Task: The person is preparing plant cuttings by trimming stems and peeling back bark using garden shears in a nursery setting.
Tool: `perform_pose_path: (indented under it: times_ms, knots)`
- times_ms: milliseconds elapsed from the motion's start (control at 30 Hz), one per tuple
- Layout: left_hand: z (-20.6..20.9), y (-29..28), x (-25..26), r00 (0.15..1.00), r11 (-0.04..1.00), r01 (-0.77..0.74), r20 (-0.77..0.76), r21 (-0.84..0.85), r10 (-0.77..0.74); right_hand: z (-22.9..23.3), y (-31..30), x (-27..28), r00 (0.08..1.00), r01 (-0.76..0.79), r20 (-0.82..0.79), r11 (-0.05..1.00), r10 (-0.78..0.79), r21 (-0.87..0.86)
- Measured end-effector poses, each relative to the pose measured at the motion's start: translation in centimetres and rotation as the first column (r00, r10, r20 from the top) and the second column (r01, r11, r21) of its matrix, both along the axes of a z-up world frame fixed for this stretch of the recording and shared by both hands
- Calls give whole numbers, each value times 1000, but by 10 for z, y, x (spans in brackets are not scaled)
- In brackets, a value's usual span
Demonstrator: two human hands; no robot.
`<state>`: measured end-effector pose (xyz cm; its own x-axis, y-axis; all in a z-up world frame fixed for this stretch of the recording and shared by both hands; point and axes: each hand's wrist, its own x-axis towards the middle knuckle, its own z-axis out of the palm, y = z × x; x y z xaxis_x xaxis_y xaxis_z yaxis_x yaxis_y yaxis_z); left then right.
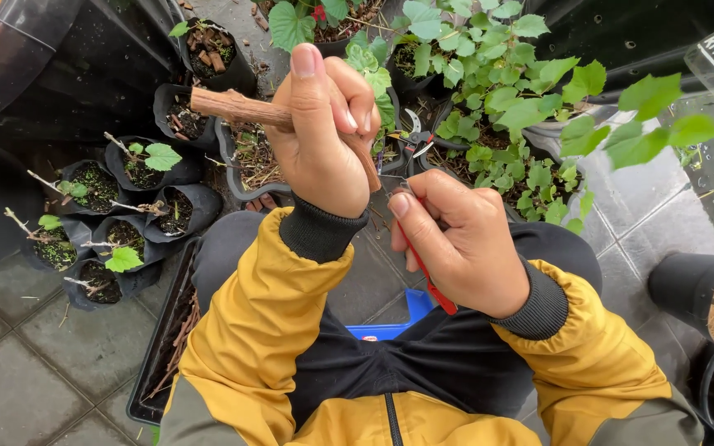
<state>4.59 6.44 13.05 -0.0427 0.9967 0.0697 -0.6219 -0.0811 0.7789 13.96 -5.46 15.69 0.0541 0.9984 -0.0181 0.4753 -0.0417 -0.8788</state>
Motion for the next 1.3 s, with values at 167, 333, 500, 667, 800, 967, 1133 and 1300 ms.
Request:
perform_pose_path:
  times_ms: [167, 333, 500, 667, 800, 967, 1133, 1300]
  knots:
    - [0, -1, 0, 1000, 1000, -4, -14, 8, 4, 0, 1, -1, 1000, 7, -2, 1000, -7, -21]
    - [2, -1, -1, 1000, 1000, 1, -23, -4, -1, 2, 1, -1, 1000, 5, 1, 1000, -5, -24]
    - [0, -2, 1, 1000, 1000, -15, -22, 23, 15, 2, 1, 0, 1000, -7, 7, 1000, 7, -26]
    - [-1, -5, 4, 999, 999, -11, -47, 32, 12, 6, 2, 6, 995, -44, 86, 999, 45, -17]
    - [-3, -5, 7, 999, 999, -28, -29, 25, 29, 2, 1, 5, 993, -38, 112, 999, 39, -8]
    - [-2, -4, 8, 998, 998, -59, 3, -24, 59, -4, 0, -1, 993, -13, 121, 1000, 9, 28]
    - [-3, -3, 7, 997, 996, -71, 30, -59, 73, -6, 0, -8, 995, 8, 104, 999, -13, 46]
    - [0, -2, 9, 986, 985, -133, 85, -113, 143, -9, 0, -18, 995, 58, 79, 993, -66, 106]
